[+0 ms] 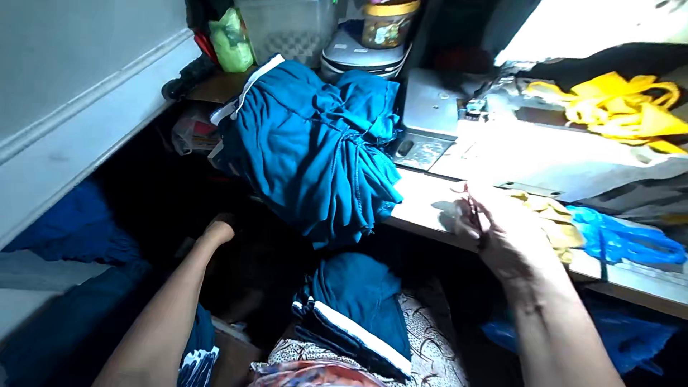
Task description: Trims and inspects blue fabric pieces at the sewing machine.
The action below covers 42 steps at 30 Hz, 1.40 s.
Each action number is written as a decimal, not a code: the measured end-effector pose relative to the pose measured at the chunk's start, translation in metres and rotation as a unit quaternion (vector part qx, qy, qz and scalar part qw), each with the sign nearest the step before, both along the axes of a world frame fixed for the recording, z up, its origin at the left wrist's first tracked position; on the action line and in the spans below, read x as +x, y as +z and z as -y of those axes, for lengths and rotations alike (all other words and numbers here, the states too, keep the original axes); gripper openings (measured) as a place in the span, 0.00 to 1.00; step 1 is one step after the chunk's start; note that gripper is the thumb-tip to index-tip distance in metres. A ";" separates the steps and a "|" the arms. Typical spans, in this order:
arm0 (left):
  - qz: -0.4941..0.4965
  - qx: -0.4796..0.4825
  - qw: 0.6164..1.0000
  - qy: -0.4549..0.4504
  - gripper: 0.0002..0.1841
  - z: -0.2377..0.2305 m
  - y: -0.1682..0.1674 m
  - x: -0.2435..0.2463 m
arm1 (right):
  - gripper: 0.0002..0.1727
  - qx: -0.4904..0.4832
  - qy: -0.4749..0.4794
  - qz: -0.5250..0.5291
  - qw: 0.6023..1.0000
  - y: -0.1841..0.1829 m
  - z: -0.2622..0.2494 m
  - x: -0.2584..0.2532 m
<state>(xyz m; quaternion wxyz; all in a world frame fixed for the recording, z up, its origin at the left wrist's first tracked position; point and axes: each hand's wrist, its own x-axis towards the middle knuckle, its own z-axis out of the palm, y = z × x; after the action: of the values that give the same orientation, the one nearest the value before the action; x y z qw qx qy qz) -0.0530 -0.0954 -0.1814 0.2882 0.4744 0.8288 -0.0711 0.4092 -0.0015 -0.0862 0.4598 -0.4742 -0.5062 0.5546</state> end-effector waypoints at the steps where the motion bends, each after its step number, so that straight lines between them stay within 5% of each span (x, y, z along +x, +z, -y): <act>1: -0.005 0.006 1.000 -0.005 0.16 -0.005 -0.008 -0.005 | 0.15 0.003 0.003 0.005 1.000 -0.002 -0.002 0.000; 10: -0.104 0.060 0.986 0.112 0.15 -0.030 -0.022 -0.042 | 0.15 -0.009 -0.020 0.038 0.999 -0.004 -0.002 -0.001; 17: -0.087 0.260 0.936 0.218 0.19 -0.018 0.019 -0.106 | 0.17 -0.039 -0.056 0.051 0.996 0.004 0.006 -0.007; 22: -0.098 0.293 0.928 0.208 0.18 -0.015 0.040 -0.119 | 0.14 0.002 -0.031 0.044 0.999 -0.002 0.004 -0.002; 25: 0.029 0.283 0.952 0.115 0.16 -0.011 0.027 -0.079 | 0.14 0.013 -0.007 0.042 0.999 -0.002 0.001 -0.004; 28: 0.188 0.168 0.968 -0.017 0.11 -0.003 0.018 0.000 | 0.13 0.014 -0.008 0.045 0.999 0.001 0.003 -0.006; 33: 0.364 0.020 0.922 -0.128 0.14 0.019 0.011 0.100 | 0.14 0.011 -0.009 0.053 0.998 0.003 0.002 -0.005; 37: 0.346 -0.053 0.918 -0.183 0.23 0.024 0.003 0.123 | 0.14 0.011 -0.024 0.057 0.998 0.002 0.002 -0.007; 42: 0.295 -0.025 0.930 -0.219 0.19 0.021 0.004 0.126 | 0.13 0.019 -0.019 0.059 0.998 0.004 0.005 -0.008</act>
<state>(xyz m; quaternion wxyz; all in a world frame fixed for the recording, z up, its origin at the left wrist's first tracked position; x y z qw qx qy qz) 0.0731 -0.1160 -0.1779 0.5087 0.6361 0.5800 -0.0098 0.4010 -0.0060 -0.0825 0.4488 -0.5067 -0.5337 0.5069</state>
